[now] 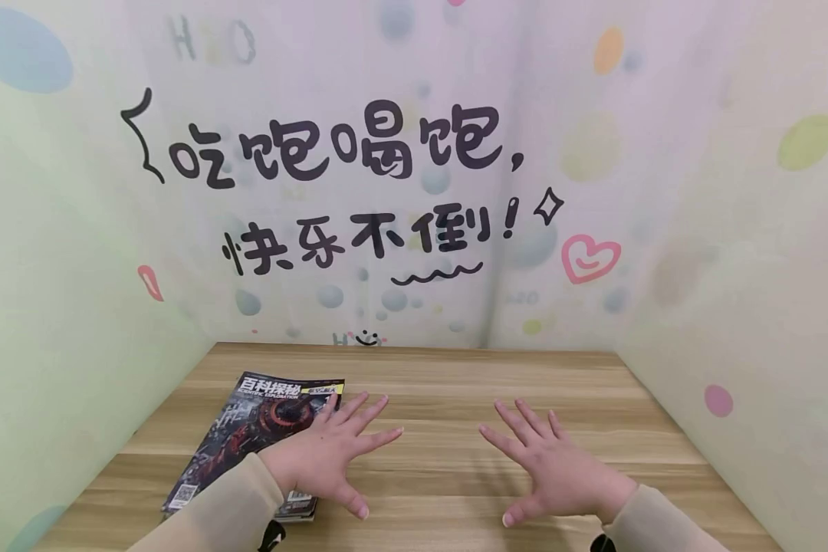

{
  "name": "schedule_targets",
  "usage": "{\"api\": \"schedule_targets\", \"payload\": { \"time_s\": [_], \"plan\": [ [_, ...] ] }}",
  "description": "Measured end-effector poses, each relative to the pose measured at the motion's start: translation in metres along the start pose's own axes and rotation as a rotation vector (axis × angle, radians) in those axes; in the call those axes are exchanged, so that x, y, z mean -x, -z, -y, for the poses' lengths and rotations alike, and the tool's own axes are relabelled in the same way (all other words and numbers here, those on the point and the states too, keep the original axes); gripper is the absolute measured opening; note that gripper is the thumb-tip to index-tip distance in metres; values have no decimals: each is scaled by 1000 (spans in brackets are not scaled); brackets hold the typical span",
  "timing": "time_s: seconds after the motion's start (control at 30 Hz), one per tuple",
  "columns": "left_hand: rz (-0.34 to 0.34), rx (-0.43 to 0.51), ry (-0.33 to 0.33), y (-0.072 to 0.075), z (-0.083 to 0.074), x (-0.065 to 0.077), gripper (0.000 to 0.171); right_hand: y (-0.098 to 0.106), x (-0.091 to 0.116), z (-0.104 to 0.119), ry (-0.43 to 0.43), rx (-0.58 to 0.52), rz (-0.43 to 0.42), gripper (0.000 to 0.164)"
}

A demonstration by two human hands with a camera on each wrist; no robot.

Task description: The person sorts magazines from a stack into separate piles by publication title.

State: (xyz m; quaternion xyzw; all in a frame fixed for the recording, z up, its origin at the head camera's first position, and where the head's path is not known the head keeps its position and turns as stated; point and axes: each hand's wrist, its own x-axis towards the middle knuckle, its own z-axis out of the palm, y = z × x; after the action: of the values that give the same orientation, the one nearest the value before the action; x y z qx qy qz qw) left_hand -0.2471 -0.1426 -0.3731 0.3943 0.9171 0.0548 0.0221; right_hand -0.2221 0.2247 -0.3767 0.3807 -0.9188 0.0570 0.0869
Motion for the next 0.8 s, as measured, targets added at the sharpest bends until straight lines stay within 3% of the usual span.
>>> {"api": "schedule_targets", "payload": {
  "time_s": [0.3,0.43,0.57,0.7,0.8],
  "plan": [
    [-31,-5,-5,8,1,4,102,5,-5,3,40,52,-38,104],
    [-50,18,10,10,6,11,100,7,-13,9,21,10,-9,97],
    [-46,95,37,8,19,22,96,-1,-26,19,-77,-128,35,83],
    [-41,219,94,4,34,33,89,-15,-45,29,-159,-275,32,67],
    [-75,293,161,2,48,43,83,-28,-63,40,-196,-366,6,58]
  ]
}}
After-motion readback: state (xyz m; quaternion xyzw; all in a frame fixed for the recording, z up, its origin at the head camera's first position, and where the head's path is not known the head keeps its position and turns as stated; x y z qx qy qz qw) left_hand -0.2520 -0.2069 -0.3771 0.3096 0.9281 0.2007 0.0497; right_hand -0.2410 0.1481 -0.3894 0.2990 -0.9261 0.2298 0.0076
